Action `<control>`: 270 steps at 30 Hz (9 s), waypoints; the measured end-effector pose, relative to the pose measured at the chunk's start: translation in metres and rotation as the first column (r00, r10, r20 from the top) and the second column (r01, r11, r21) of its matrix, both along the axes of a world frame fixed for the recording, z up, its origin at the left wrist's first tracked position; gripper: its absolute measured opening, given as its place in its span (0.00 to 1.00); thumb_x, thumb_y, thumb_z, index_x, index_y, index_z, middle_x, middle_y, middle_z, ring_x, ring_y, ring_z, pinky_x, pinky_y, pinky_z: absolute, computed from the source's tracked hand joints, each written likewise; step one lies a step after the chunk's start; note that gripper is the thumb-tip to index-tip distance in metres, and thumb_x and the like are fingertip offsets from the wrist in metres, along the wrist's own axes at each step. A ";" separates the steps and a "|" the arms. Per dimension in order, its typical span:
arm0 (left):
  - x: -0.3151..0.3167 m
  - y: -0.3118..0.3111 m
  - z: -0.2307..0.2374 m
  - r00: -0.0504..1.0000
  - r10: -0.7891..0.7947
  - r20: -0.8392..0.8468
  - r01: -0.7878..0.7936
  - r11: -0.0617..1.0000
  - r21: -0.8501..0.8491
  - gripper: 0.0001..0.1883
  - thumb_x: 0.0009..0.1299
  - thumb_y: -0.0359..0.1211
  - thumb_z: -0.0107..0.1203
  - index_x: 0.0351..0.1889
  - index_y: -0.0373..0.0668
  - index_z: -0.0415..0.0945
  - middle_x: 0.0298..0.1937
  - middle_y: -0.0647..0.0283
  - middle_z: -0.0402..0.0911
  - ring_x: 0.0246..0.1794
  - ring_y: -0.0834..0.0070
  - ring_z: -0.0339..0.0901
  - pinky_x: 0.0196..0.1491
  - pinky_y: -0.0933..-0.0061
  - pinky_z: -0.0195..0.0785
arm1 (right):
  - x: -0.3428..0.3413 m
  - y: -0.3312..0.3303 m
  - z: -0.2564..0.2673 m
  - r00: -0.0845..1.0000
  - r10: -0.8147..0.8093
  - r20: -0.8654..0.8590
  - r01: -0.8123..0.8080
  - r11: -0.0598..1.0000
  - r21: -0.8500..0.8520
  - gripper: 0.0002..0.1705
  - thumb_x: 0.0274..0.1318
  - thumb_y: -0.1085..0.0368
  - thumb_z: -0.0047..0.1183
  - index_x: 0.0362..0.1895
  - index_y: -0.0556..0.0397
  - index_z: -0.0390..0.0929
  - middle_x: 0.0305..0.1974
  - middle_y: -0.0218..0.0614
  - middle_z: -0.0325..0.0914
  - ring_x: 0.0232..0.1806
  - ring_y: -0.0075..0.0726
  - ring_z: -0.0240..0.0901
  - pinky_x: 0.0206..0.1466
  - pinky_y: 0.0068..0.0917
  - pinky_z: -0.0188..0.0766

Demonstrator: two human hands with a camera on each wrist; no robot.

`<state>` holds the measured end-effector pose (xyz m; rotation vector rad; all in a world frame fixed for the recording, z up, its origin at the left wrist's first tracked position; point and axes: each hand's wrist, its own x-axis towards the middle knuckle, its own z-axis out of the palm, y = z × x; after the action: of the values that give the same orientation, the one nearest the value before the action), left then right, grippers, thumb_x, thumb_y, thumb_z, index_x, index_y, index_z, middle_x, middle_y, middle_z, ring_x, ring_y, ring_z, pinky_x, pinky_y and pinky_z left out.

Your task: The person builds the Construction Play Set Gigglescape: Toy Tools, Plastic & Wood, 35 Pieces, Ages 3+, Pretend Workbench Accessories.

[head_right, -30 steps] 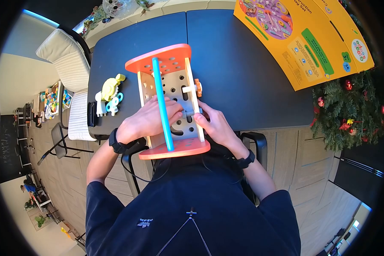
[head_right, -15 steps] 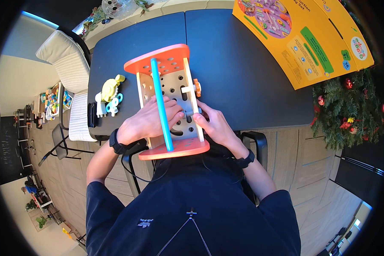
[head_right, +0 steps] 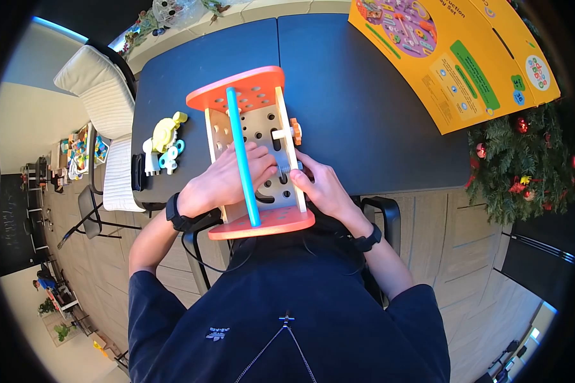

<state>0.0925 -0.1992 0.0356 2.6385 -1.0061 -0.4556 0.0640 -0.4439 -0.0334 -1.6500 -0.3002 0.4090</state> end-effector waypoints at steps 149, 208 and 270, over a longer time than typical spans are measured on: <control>-0.028 0.026 0.077 0.545 -0.033 -0.838 -0.765 0.389 -0.513 0.28 0.80 0.32 0.51 0.76 0.41 0.57 0.56 0.60 0.85 0.65 0.73 0.76 0.71 0.65 0.62 | 0.038 0.003 0.074 0.933 0.035 -0.359 0.086 0.945 0.316 0.37 0.69 0.57 0.64 0.73 0.60 0.63 0.64 0.43 0.73 0.64 0.35 0.73 0.69 0.36 0.68; 0.006 -0.028 0.034 0.587 0.646 0.487 -0.188 0.694 -0.695 0.12 0.68 0.35 0.70 0.41 0.42 0.79 0.37 0.62 0.74 0.39 0.62 0.72 0.45 0.61 0.64 | 0.106 0.012 0.193 0.539 0.603 0.588 -0.178 0.764 -0.621 0.16 0.66 0.72 0.59 0.57 0.55 0.80 0.51 0.42 0.80 0.52 0.53 0.82 0.53 0.41 0.81; 0.055 0.013 0.068 0.928 0.372 0.025 -0.300 0.784 -0.543 0.21 0.64 0.42 0.73 0.46 0.43 0.75 0.33 0.66 0.78 0.39 0.63 0.74 0.50 0.59 0.62 | 0.152 0.032 0.221 0.249 0.876 0.414 -0.170 0.460 -0.872 0.10 0.69 0.63 0.58 0.50 0.52 0.78 0.46 0.42 0.81 0.50 0.55 0.81 0.49 0.47 0.80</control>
<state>0.1471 -0.1863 0.1040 2.2739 -0.5543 0.0820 0.2162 -0.4116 0.1873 -2.3711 -1.8575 0.1900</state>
